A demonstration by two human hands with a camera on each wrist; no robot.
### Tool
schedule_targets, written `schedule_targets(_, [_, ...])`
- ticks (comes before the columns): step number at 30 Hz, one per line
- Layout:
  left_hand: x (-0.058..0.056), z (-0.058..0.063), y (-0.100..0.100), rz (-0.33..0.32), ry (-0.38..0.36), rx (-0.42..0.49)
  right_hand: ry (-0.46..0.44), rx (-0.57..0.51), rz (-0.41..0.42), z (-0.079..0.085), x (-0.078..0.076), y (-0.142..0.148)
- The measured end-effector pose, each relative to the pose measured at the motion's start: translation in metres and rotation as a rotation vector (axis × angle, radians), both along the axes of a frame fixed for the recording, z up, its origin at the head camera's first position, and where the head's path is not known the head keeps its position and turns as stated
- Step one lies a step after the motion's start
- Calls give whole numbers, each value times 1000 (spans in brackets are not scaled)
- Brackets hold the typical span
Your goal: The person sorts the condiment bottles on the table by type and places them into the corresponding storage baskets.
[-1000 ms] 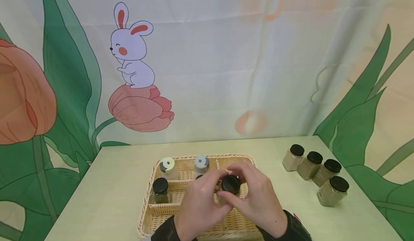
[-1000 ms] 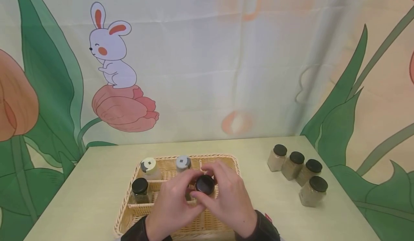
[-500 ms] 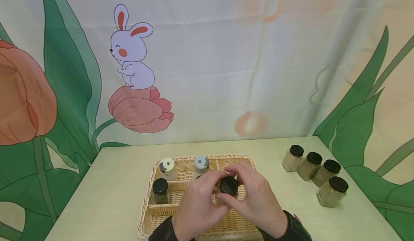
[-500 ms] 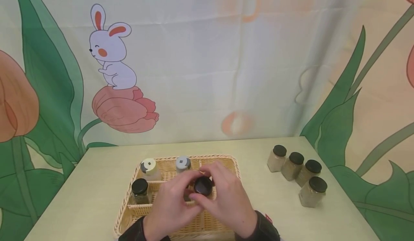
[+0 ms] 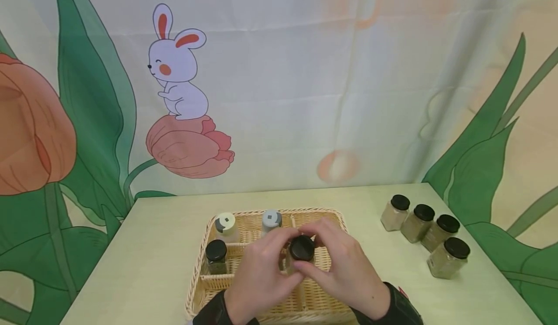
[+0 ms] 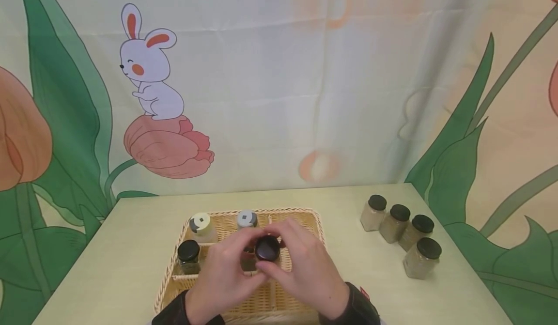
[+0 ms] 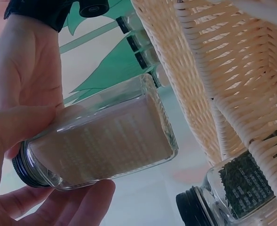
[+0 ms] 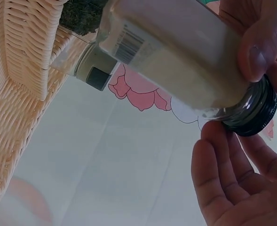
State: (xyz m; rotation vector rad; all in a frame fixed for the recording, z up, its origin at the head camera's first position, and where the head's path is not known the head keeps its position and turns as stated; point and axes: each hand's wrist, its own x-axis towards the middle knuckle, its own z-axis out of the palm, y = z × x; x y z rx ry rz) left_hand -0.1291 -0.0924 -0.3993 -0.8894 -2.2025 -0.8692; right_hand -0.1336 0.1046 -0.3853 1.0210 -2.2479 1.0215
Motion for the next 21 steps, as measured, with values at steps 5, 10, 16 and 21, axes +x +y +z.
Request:
schedule_targets(5, [2,0,-5,0,-30,11,26,10,24,0,-1,1])
schedule_targets(10, [3,-2,-10,5,-48,41,48,29,6,0,-4,4])
schedule_targets(16, [5,-2,-18,-13,-106,84,23,62,-19,-1,-10,11])
schedule_targets(21, [8,-2,-25,-19,-197,98,28,75,-54,-3,-19,19])
